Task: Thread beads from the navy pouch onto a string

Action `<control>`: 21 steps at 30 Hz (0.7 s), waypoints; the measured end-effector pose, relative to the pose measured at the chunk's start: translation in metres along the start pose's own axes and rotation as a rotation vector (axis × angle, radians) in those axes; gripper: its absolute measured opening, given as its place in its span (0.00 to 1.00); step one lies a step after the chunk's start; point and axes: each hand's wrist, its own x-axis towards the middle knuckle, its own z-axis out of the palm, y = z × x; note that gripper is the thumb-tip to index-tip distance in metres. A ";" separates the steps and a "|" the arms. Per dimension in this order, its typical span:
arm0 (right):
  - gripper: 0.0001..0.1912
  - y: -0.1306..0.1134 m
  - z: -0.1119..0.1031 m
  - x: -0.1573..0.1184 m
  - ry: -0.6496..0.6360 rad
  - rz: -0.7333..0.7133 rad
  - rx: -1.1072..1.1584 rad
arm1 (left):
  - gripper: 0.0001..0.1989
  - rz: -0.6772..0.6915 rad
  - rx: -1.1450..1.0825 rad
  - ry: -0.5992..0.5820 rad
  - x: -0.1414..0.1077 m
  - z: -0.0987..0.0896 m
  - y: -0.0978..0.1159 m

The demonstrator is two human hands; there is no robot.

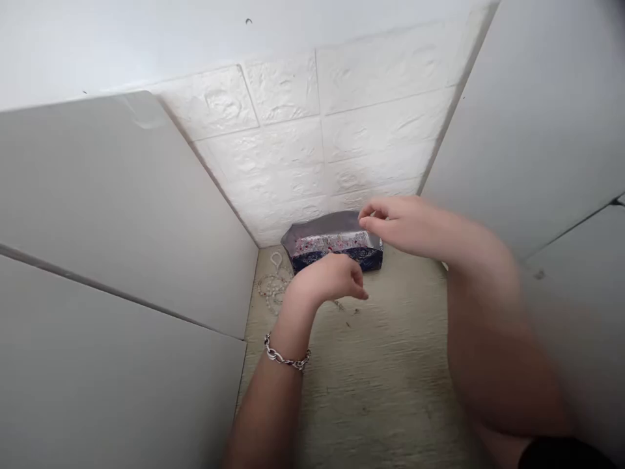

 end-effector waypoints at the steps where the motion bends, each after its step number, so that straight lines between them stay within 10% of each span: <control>1: 0.13 0.000 -0.002 -0.002 -0.009 0.001 -0.013 | 0.09 -0.061 0.061 -0.053 0.003 0.005 -0.001; 10: 0.16 0.009 -0.007 -0.009 0.090 0.049 -0.067 | 0.29 -0.234 0.282 -0.046 0.047 0.047 0.009; 15: 0.16 0.010 -0.008 -0.008 0.079 0.061 -0.089 | 0.19 -0.269 0.322 0.074 0.056 0.062 0.013; 21: 0.16 0.012 -0.006 -0.007 0.076 0.052 -0.091 | 0.15 -0.176 0.264 -0.050 0.054 0.052 -0.003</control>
